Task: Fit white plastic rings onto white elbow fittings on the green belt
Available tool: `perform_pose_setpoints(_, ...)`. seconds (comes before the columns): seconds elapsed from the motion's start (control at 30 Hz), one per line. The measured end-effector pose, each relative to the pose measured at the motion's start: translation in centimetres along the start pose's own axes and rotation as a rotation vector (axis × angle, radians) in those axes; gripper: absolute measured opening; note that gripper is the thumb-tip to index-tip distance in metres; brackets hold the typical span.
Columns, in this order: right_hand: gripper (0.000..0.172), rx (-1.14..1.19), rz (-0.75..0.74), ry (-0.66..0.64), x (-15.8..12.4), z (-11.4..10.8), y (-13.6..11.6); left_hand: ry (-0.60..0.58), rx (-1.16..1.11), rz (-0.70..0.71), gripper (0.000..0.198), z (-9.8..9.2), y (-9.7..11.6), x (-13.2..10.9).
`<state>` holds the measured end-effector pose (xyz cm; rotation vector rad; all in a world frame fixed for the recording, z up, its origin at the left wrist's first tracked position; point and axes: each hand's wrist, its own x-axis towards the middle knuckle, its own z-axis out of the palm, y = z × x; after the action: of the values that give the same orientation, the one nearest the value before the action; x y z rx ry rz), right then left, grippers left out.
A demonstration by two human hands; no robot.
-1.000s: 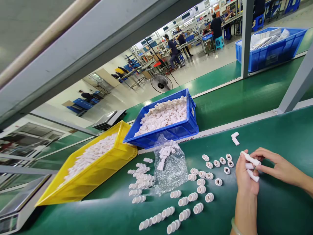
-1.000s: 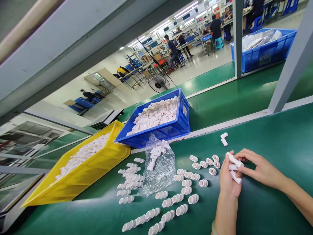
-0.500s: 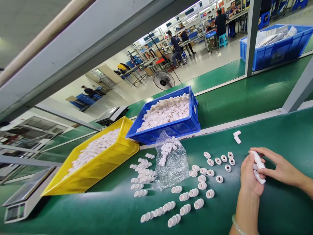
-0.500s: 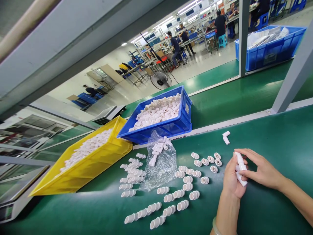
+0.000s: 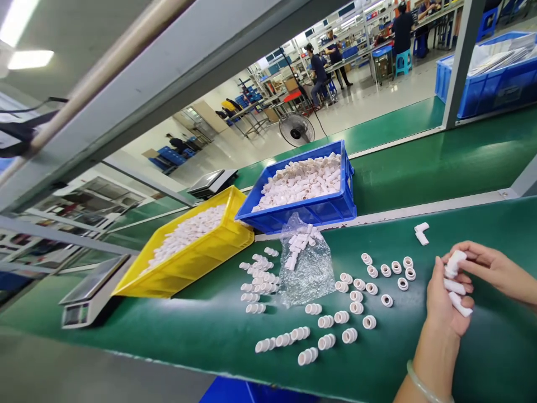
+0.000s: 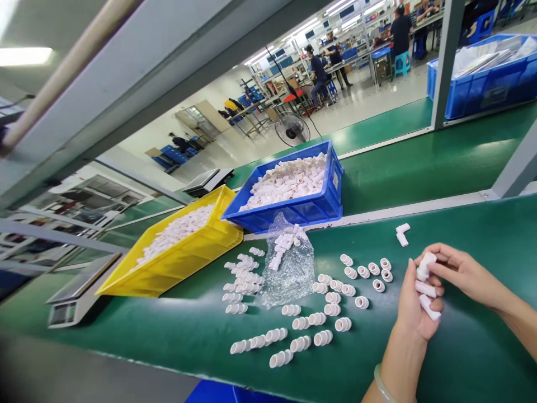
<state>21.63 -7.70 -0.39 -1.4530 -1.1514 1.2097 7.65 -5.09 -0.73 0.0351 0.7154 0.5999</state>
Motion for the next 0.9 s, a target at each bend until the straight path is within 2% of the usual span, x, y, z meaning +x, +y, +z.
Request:
perform_pose_setpoints(0.07,0.035,-0.049,-0.087,0.041,2.0,0.2,-1.8,0.063,-0.047,-0.010,0.036,0.0,-0.2,0.2)
perform_pose_setpoints(0.13,0.037,-0.119,-0.187,0.040,4.6,0.9,-3.5,0.111,-0.066,-0.008,0.021,0.0,-0.5,0.3)
perform_pose_setpoints(0.17,0.038,-0.181,-0.222,0.006,6.0,1.5,-4.2,0.123,-0.064,-0.003,0.016,-0.1,-0.7,0.3)
perform_pose_setpoints(0.23,0.040,-0.313,-0.257,-0.105,8.6,3.1,-5.0,0.124,-0.029,0.018,0.024,-0.3,-1.1,0.4)
perform_pose_setpoints(0.3,0.040,-0.394,-0.271,-0.225,10.8,5.0,-5.0,0.111,0.022,0.036,0.031,-0.5,-1.4,0.6)
perform_pose_setpoints(0.4,0.039,-0.413,-0.287,-0.371,13.1,7.4,-4.1,0.092,0.073,0.045,0.029,-0.8,-1.6,1.0)
perform_pose_setpoints(0.5,0.039,-0.424,-0.278,-0.477,14.1,8.5,-3.2,0.097,0.072,0.093,0.027,-1.0,-1.6,1.3)
perform_pose_setpoints(0.63,0.042,-0.433,-0.262,-0.515,14.2,8.1,-3.6,0.110,0.050,0.105,0.025,-1.0,-1.6,1.4)
perform_pose_setpoints(0.9,0.042,-0.559,-0.299,-0.362,13.9,4.3,-6.6,0.068,0.053,0.079,0.036,-0.4,-1.1,0.8)
